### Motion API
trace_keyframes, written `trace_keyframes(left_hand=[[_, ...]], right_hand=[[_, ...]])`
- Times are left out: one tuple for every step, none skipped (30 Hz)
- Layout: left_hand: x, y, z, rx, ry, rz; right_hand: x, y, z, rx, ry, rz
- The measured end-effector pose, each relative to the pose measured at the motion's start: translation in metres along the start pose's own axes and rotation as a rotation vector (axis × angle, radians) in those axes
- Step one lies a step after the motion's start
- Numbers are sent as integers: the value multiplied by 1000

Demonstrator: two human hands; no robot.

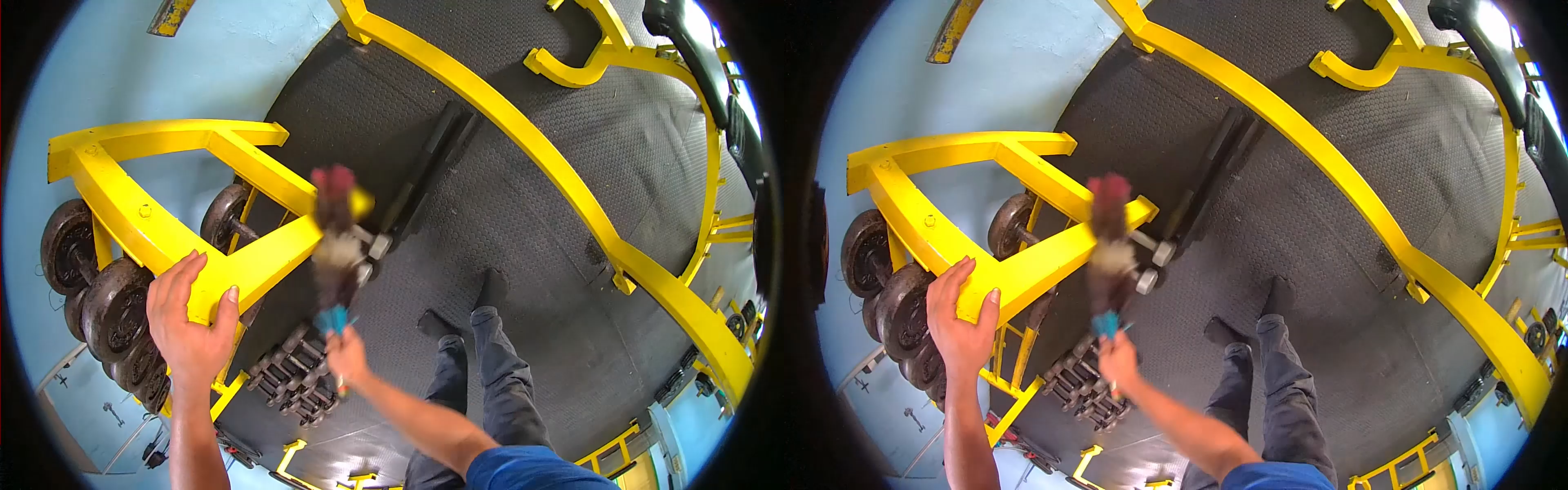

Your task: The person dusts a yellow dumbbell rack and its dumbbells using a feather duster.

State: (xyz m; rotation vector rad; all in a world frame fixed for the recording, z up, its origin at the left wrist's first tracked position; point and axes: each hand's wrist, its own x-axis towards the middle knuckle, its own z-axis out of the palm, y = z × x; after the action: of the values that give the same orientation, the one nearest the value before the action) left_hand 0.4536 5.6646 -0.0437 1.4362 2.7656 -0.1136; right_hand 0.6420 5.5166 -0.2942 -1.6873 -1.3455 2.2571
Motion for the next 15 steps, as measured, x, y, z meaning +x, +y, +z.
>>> trace_keyframes(left_hand=[[0, 0, 0, 6, 0, 5], [1, 0, 0, -6, -4, -2], [0, 0, 0, -15, -11, -9], [0, -1, -2, -7, -47, -12], [0, -1, -2, 8, -53, -2], [0, -1, -1, 10, -40, -5], [0, -1, 0, 7, -25, -9], [-2, -1, 0, 5, -17, -7], [-3, 0, 0, 6, -20, 1], [-4, 1, -1, -1, -23, -6], [-4, 2, -1, -9, -24, -10], [-4, 3, -1, -11, -29, 11], [-6, 2, 0, -15, -27, 29], [-7, 0, 1, -16, -19, 26], [-9, -1, 1, -17, -6, 23]], right_hand=[[-34, -19, 13, 102, -105, 94], [-63, -36, 25, 247, -171, 162], [-83, -47, 32, 229, -238, 93], [-94, -44, 43, 229, -228, 86], [-99, -39, 55, 231, -217, 78], [-91, -32, 62, 218, -127, 30], [-77, -26, 65, 201, -35, -18], [-60, -25, 61, 57, -65, 186], [-40, -14, 64, 47, 4, 209], [-16, -2, 65, 34, 30, 285], [5, 9, 71, 9, 94, 297], [23, 11, 75, 27, 143, 342], [32, 5, 80, 40, 157, 340], [35, -2, 86, 101, 164, 293], [31, -10, 90, 161, 172, 240]])
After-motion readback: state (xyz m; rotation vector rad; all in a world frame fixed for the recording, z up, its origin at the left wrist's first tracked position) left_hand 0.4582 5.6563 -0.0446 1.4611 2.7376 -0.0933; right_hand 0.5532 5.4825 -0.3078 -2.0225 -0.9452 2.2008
